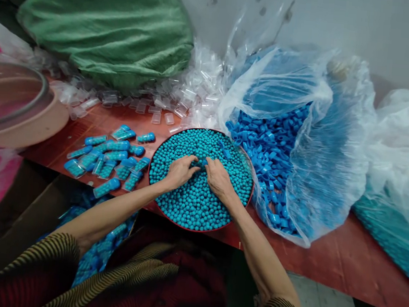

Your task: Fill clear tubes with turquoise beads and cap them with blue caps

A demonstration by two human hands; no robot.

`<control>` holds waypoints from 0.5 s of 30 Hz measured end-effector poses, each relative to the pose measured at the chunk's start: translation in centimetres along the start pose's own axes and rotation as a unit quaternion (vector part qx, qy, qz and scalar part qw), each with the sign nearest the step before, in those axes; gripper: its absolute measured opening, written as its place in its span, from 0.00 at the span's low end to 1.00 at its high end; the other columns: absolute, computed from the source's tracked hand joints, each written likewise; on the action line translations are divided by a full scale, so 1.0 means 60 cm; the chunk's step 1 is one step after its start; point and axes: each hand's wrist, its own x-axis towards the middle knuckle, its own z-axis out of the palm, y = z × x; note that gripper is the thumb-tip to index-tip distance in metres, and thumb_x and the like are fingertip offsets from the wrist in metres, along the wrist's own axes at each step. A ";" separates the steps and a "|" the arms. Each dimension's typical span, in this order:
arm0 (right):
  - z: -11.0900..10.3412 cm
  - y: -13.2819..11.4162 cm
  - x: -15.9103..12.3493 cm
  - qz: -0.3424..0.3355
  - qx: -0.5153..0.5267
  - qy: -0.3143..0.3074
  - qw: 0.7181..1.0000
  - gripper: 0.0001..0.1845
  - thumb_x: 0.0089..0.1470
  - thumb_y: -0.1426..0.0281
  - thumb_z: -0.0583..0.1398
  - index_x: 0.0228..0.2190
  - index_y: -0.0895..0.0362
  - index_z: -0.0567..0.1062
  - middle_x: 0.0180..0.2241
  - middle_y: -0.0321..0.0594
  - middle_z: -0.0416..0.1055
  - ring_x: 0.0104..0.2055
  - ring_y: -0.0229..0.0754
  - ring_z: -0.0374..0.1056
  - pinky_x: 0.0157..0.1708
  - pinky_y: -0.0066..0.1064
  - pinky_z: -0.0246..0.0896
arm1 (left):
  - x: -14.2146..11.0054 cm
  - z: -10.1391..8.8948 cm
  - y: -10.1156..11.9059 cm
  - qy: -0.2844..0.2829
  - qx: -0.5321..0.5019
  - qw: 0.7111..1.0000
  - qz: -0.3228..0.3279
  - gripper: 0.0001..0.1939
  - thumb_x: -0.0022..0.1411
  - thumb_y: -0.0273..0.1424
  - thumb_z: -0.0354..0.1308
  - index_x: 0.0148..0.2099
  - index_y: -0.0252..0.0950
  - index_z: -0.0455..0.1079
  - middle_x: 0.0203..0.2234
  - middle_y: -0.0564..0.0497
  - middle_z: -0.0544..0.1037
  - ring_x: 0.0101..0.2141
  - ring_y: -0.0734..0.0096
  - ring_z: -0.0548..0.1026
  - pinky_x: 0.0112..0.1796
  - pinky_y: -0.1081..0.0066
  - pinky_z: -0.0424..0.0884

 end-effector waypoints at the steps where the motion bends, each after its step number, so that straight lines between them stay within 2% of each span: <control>1: 0.003 0.003 -0.003 -0.011 0.018 0.003 1.000 0.20 0.62 0.69 0.45 0.51 0.61 0.68 0.37 0.47 0.70 0.40 0.45 0.67 0.41 0.34 0.63 | 0.000 0.001 0.002 -0.005 0.000 1.000 0.003 0.15 0.61 0.37 0.54 0.50 0.40 0.67 0.39 0.48 0.75 0.41 0.63 0.73 0.41 0.68 0.66; 5: -0.006 0.018 -0.016 -0.025 0.025 -0.021 0.999 0.18 0.60 0.71 0.49 0.48 0.59 0.71 0.35 0.46 0.72 0.39 0.45 0.68 0.41 0.34 0.64 | 0.005 0.005 0.012 -0.023 0.004 1.000 0.006 0.15 0.60 0.39 0.55 0.48 0.42 0.67 0.37 0.49 0.73 0.39 0.63 0.73 0.38 0.68 0.66; 8: -0.027 0.030 -0.026 -0.006 -0.029 -0.069 0.997 0.15 0.58 0.71 0.52 0.44 0.57 0.74 0.35 0.47 0.73 0.38 0.47 0.70 0.39 0.36 0.65 | 0.009 0.007 0.014 -0.036 0.012 0.999 0.007 0.13 0.58 0.41 0.57 0.44 0.42 0.69 0.37 0.49 0.72 0.37 0.64 0.72 0.36 0.69 0.66; 10: -0.037 0.035 -0.029 0.008 -0.027 -0.080 0.996 0.15 0.57 0.72 0.53 0.43 0.58 0.75 0.37 0.48 0.75 0.40 0.49 0.71 0.40 0.37 0.65 | 0.011 0.005 0.012 -0.035 0.003 0.999 0.023 0.12 0.58 0.40 0.57 0.43 0.41 0.70 0.38 0.49 0.71 0.37 0.65 0.72 0.36 0.69 0.66; 15: -0.042 0.024 -0.022 0.019 0.127 0.030 0.991 0.17 0.57 0.71 0.53 0.47 0.57 0.72 0.46 0.46 0.74 0.48 0.46 0.70 0.49 0.38 0.63 | 0.013 -0.004 0.008 -0.043 -0.067 0.995 0.061 0.08 0.60 0.35 0.55 0.41 0.39 0.68 0.33 0.52 0.74 0.36 0.67 0.72 0.37 0.71 0.65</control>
